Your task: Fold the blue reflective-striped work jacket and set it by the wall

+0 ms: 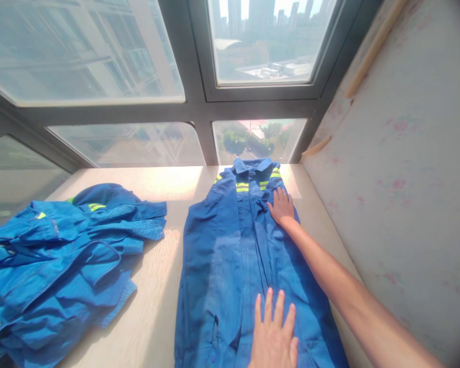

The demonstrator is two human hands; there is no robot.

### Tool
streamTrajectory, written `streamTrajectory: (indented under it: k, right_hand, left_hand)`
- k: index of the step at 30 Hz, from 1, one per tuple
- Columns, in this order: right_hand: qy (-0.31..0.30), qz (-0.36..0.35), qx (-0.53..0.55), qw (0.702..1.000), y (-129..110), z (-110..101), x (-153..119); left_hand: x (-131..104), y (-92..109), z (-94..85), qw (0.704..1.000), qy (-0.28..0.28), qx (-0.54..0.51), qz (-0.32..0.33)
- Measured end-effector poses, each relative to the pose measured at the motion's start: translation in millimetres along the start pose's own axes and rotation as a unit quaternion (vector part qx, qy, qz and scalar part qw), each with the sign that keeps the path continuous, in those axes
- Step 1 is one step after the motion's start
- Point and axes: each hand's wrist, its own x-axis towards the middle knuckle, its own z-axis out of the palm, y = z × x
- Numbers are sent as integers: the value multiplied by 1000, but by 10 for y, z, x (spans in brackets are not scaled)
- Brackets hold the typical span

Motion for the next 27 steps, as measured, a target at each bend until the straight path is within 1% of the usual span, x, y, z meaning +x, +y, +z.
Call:
streamTrajectory:
  k: [1,3,7,9,11,13,15,17,19,22,25,27]
  right_hand:
    - [-10,14,-5,1000,-1,27,-67]
    - [-35,10,-7,999,-1,66,-146]
    - [-42,2,1,999,-12,64,-123]
    - [-28,3,16,999,-3,34,-97]
    - [0,13,44,999,45,-8,-101]
    - [42,56,69,995,137,-58,-142]
    - [59,103,79,990,249,-109,-204]
    - [43,113,79,990,349,-157,-259]
    - [18,90,81,992,414,-202,-284]
    - [-3,72,73,995,443,-280,-263]
    - [-17,73,52,996,375,-390,-208]
    - [-16,77,39,996,239,-468,-163]
  left_hand:
    - [-12,4,6,1000,-2,0,0]
    - [-34,6,7,1000,-5,2,0]
    - [-48,9,-22,1000,2,9,-3]
    - [-48,8,-41,1000,7,12,-2]
    - [-50,4,-53,1000,10,12,-1]
    - [-53,1,-60,1000,13,9,-3]
    - [-49,2,-66,1000,14,4,-4]
    - [-32,9,-80,1000,14,-5,-9]
    - [1,18,-109,1000,14,-16,-16]
    - [62,25,-168,999,8,-31,-24]
    - [98,27,-196,999,3,-31,-22]
    - [99,29,-187,1000,7,-21,-20]
